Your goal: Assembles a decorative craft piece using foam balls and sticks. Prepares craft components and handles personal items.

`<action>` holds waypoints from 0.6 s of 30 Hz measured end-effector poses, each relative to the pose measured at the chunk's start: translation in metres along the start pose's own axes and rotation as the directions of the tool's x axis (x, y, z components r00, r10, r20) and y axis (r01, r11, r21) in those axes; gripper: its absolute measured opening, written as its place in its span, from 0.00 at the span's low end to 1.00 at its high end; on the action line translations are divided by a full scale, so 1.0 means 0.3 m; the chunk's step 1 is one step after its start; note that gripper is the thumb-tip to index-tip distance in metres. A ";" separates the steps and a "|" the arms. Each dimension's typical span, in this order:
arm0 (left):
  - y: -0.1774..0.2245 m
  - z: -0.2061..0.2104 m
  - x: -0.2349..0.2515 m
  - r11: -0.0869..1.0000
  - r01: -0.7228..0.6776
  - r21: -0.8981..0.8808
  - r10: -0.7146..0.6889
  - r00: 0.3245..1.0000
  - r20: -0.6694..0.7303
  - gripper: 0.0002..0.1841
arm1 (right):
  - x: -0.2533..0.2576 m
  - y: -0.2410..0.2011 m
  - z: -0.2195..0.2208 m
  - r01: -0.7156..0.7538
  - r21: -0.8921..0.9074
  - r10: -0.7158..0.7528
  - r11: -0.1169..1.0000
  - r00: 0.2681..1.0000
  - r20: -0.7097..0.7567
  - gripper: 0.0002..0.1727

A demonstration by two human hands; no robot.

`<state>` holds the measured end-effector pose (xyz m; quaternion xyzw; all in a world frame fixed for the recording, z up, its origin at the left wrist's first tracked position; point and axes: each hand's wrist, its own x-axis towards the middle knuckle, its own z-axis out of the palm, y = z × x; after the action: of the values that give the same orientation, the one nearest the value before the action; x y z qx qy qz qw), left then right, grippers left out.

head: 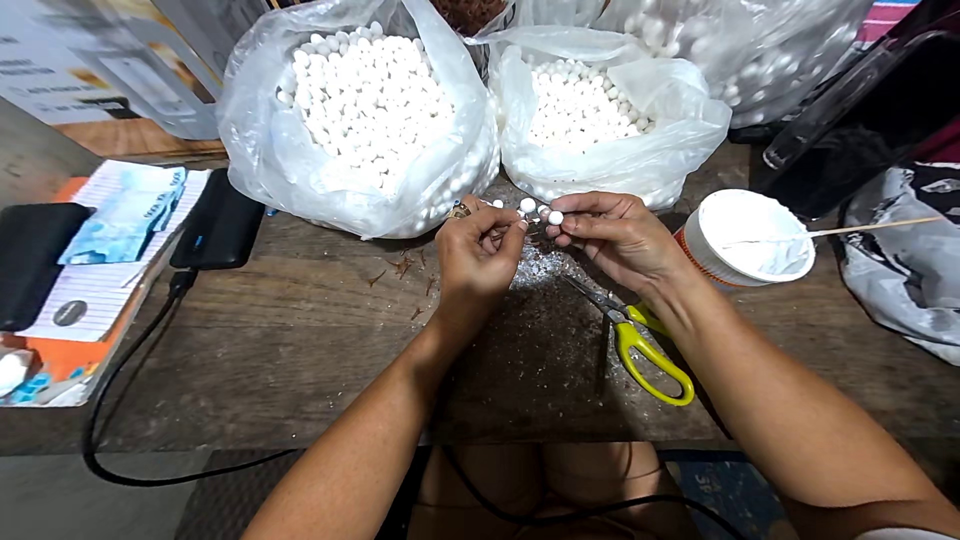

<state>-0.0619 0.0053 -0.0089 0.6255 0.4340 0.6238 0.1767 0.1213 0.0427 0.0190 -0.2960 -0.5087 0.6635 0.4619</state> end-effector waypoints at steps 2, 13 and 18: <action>0.000 -0.001 0.000 1.000 0.000 -0.006 0.000 1.000 0.004 0.03 | -0.003 0.000 0.003 -0.010 0.006 0.010 1.000 1.000 -0.011 0.17; 0.003 0.005 -0.002 0.999 -0.039 0.027 0.040 0.999 -0.024 0.04 | -0.018 0.016 0.034 0.110 -0.162 -0.128 0.981 0.987 -0.100 0.13; 0.012 0.004 -0.002 0.998 -0.057 0.040 0.058 0.998 -0.015 0.03 | -0.013 0.019 0.040 0.117 -0.166 -0.137 0.979 0.984 -0.116 0.13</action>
<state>-0.0594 0.0032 -0.0069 0.6359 0.4295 0.6251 0.1429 0.1108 0.0341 0.0170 -0.3402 -0.5474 0.5700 0.5097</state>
